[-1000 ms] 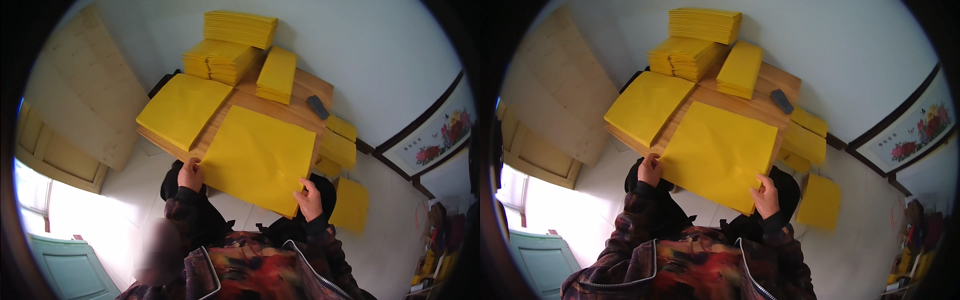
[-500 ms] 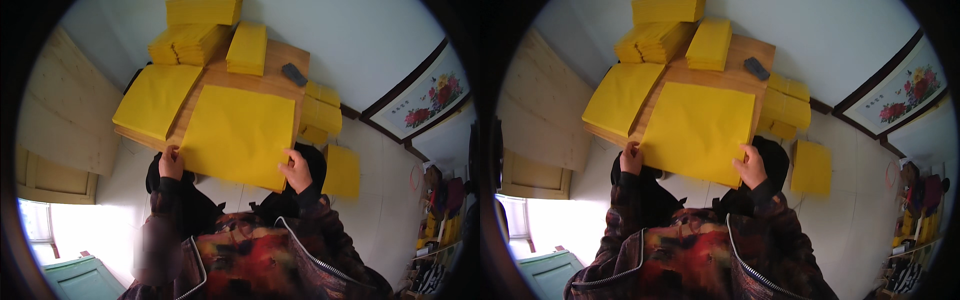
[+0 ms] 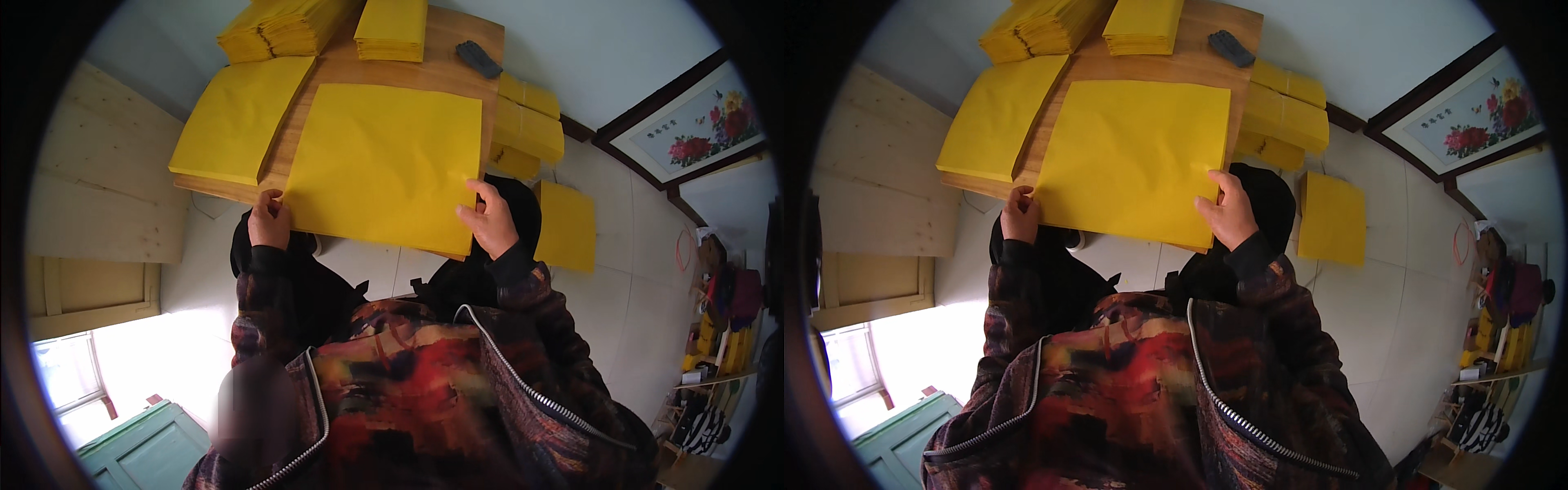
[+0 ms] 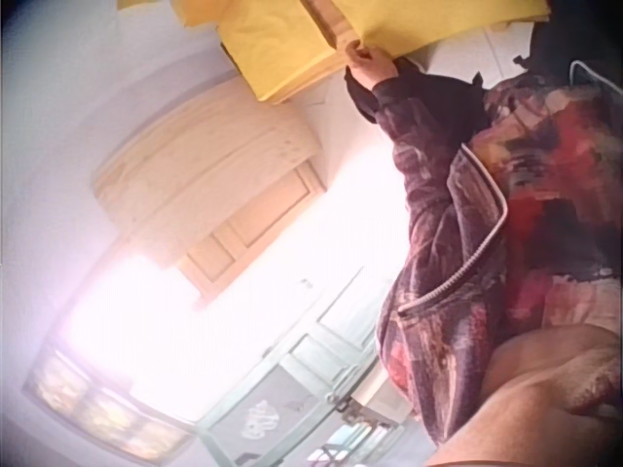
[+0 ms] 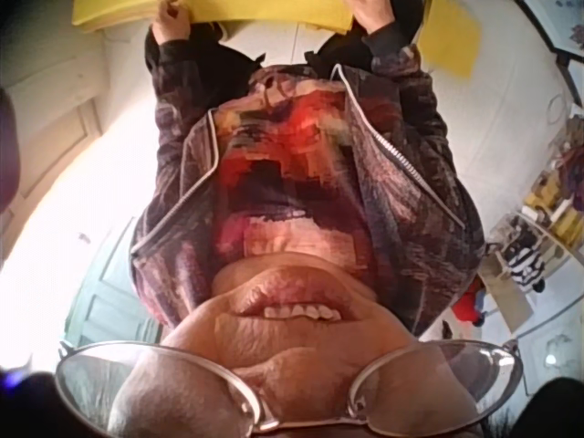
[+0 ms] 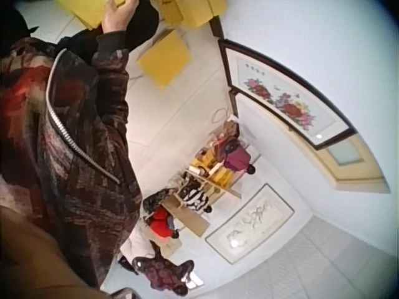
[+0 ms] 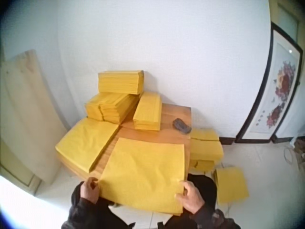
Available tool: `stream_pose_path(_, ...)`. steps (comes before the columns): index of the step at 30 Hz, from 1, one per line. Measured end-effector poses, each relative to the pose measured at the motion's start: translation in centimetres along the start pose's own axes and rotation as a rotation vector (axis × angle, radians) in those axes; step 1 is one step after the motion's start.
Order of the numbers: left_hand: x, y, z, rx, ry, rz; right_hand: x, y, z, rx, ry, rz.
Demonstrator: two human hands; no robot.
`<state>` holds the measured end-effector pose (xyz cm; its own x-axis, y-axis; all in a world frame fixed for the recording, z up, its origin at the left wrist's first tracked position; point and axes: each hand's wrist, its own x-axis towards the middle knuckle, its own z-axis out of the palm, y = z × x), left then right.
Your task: The person folds yellow paper sheets by hand on a wooden table. They repeatedly fold each sheet in half, smooth the crease, and place the folded sheet into a growing stack on the table.
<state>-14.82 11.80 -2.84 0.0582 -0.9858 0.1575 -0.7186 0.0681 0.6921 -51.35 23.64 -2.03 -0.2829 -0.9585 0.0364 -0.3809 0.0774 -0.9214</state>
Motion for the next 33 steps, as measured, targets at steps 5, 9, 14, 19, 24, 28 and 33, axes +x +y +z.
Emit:
stream_pose_path(5,0.0,-0.1,0.1,-0.009,-0.006,-0.006,-0.2,-0.2,-0.2,-0.083,-0.013,-0.013)
stream_pose_path(9,0.0,-0.1,0.1,-0.028,-0.007,-0.013,-0.3,-0.8,-0.4,-0.136,-0.018,-0.016)
stream_pose_path(14,-0.1,-0.1,0.2,-0.037,0.0,-0.007,-0.7,-0.9,-1.0,-0.131,0.007,-0.086)
stream_pose_path(19,-0.2,0.2,0.2,0.034,0.13,0.075,-1.0,-0.2,-1.1,-0.11,0.08,-0.023)
stream_pose_path(24,0.4,1.0,0.9,0.094,0.076,0.052,-2.2,0.4,-1.1,-0.068,0.051,0.211)
stream_pose_path(28,0.8,1.3,1.6,0.12,0.038,0.049,-2.8,0.5,-0.9,-0.154,0.073,0.041)
stream_pose_path(33,0.8,1.7,1.9,0.048,-0.021,0.055,-3.0,0.2,-0.8,-0.215,0.073,0.076)
